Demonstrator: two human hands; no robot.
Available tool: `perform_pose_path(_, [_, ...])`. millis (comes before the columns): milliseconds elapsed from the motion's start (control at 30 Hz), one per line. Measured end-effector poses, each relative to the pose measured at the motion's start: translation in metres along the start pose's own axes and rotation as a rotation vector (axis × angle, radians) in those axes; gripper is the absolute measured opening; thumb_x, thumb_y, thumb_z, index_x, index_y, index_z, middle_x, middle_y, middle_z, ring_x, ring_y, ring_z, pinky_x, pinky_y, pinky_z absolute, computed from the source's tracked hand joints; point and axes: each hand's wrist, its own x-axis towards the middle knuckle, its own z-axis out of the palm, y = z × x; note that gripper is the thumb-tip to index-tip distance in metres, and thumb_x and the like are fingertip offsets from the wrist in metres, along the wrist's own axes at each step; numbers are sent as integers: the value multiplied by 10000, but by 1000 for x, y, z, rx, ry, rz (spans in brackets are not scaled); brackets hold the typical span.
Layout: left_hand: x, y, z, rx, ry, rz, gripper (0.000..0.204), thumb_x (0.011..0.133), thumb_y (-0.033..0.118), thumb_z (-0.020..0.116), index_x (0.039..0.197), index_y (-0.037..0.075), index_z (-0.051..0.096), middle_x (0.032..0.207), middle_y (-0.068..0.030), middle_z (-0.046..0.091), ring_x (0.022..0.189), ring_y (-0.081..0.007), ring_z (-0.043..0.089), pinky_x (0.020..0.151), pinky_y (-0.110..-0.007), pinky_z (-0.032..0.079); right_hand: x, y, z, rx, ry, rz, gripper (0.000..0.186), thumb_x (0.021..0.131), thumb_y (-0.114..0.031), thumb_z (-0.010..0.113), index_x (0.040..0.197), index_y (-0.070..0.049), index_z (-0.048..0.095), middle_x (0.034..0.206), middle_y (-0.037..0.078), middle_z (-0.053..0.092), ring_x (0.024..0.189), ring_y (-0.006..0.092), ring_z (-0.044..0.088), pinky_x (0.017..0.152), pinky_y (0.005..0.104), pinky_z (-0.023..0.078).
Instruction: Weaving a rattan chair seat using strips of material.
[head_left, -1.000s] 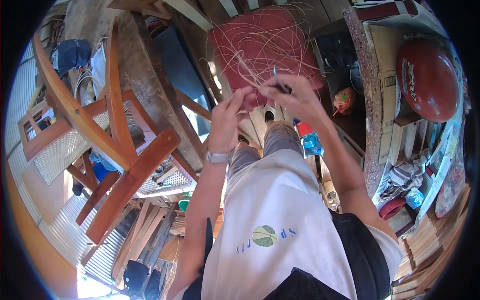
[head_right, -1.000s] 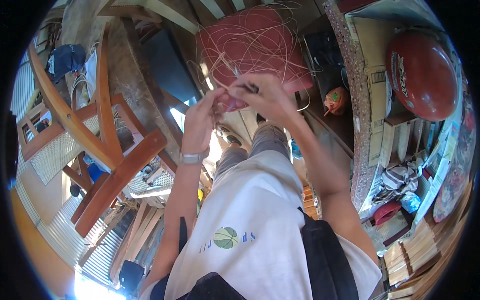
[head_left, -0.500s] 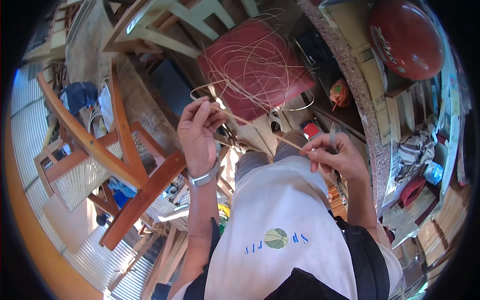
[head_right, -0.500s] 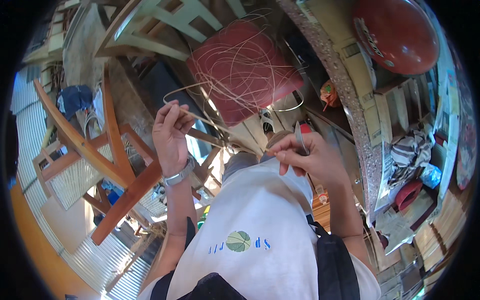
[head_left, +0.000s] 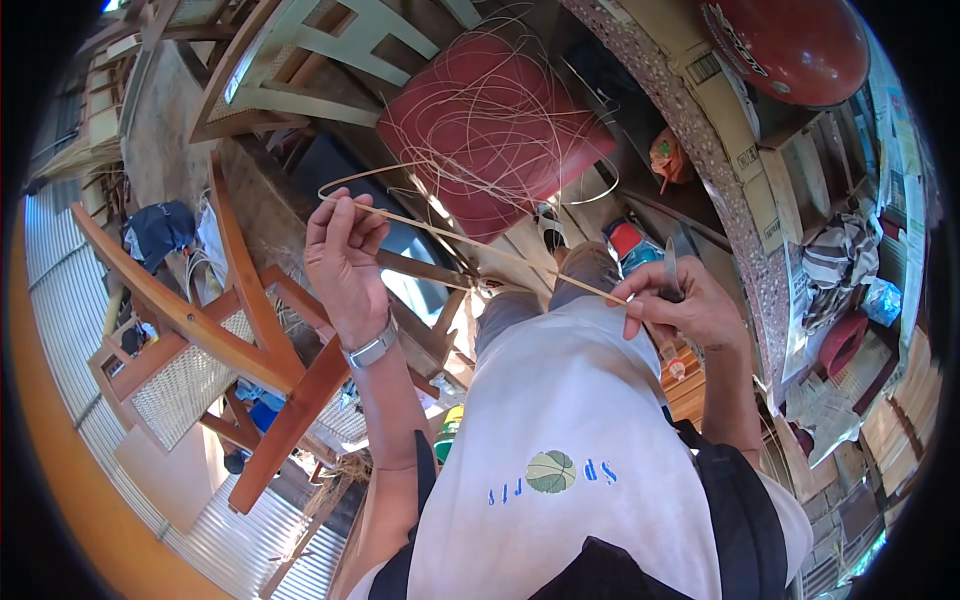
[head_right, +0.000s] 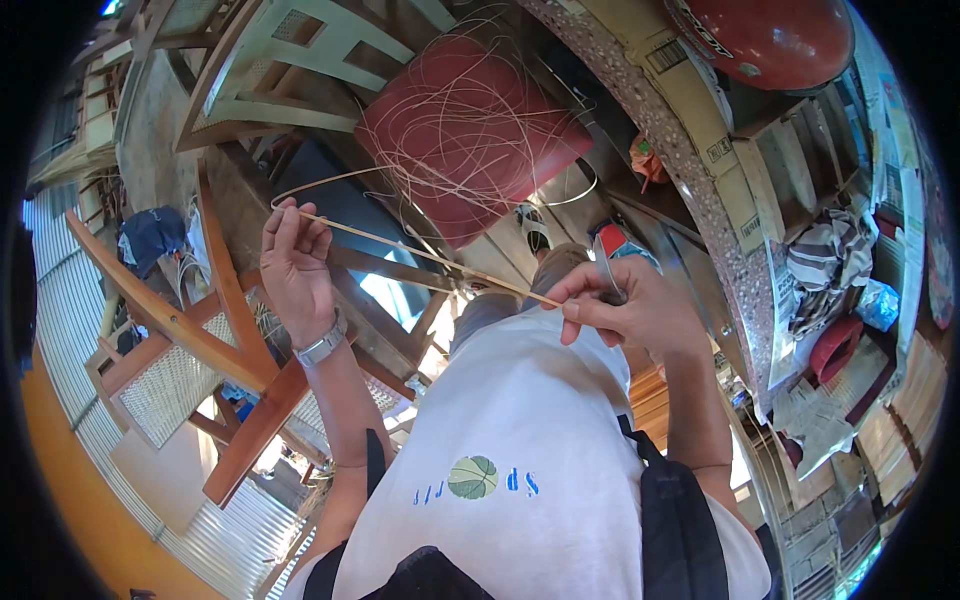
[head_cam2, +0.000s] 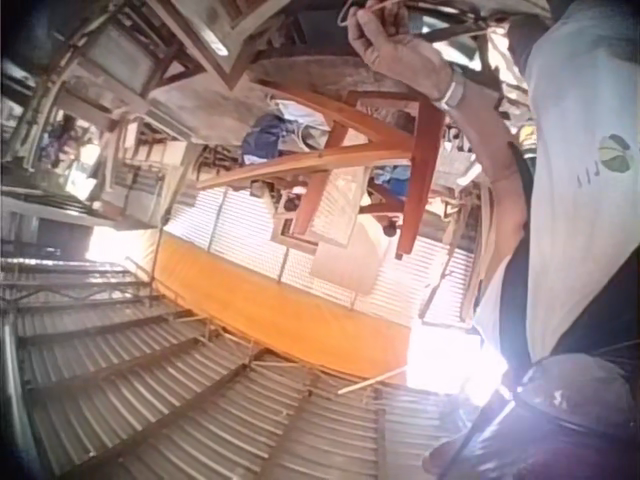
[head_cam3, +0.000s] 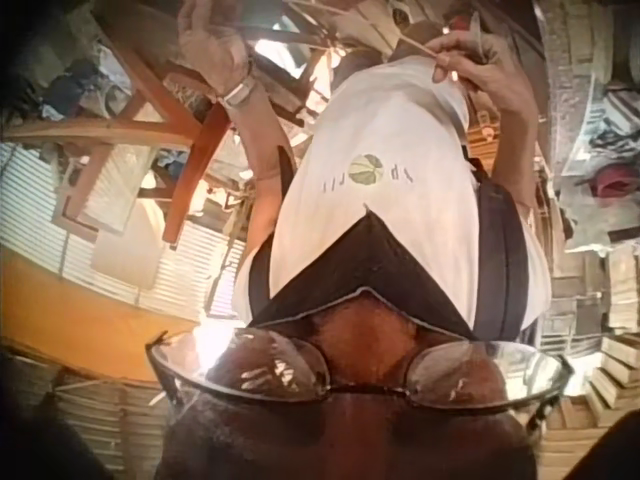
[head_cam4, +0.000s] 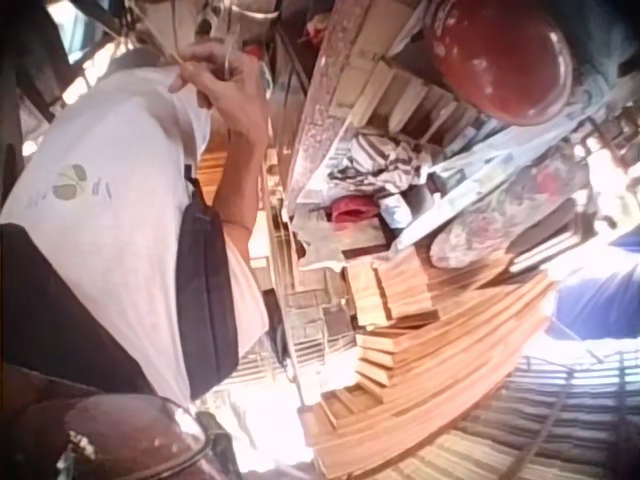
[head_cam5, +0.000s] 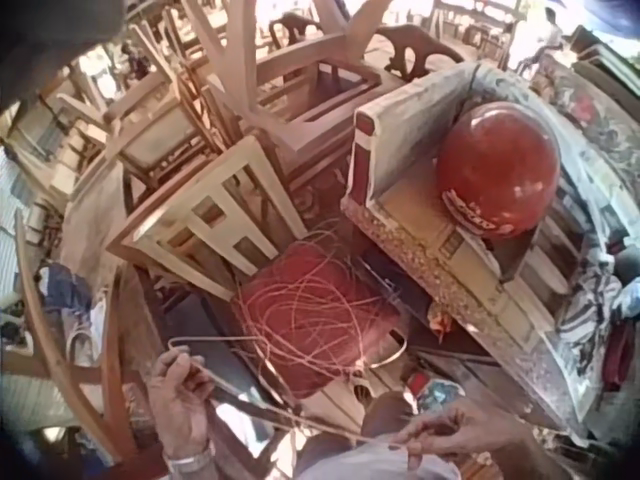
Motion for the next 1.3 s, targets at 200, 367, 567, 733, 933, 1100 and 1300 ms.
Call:
perform_pose_path(200, [-1,3,2,-3,-4,-7,151,913,72,651,1052,14,645,917,-148,715,740,-189,713,688,-284,603,0,-3,2,-32,23,5,158,883,-67,645,990,35,698,701,88,693,425,23,466,392,177,332])
perform_pose_path(367, [8,-1,4,12,-13,-19,148,914,76,650,1046,11,646,911,-140,715,763,-189,712,707,-287,602,4,3,-1,-22,13,11,168,886,-99,669,991,28,700,675,77,682,424,15,461,388,178,323])
perform_pose_path(567, [25,-7,3,27,4,-23,159,909,69,650,1054,5,642,916,-129,706,792,-187,700,739,-295,594,-4,7,-4,0,53,40,189,883,-106,677,1012,31,696,671,77,678,424,21,469,393,178,336])
perform_pose_path(733, [64,-3,-32,16,26,8,178,904,61,648,1073,7,640,969,-117,695,854,-182,679,793,-296,576,-19,13,-16,-12,-2,4,210,865,-104,689,1024,33,696,687,91,686,433,30,496,402,175,366])
perform_pose_path(933, [98,-15,-55,-7,24,-37,186,914,28,624,1093,-23,621,1000,-127,693,935,-187,681,824,-283,581,-33,21,-23,-2,12,0,236,860,-132,690,1050,8,702,716,54,700,454,24,475,417,180,354])
perform_pose_path(1100, [118,-22,-73,-36,15,-48,186,906,54,648,1078,-15,638,975,-120,696,887,-186,681,798,-287,579,-40,28,-28,-16,11,-6,246,872,-140,667,1078,-11,705,734,9,706,466,14,440,430,186,331])
perform_pose_path(1300, [129,-34,-78,-23,26,-77,192,905,52,648,1081,-23,634,997,-133,696,904,-201,684,814,-294,580,-41,29,-27,27,51,-51,247,841,-141,708,1021,28,710,710,84,701,440,28,501,391,167,354])
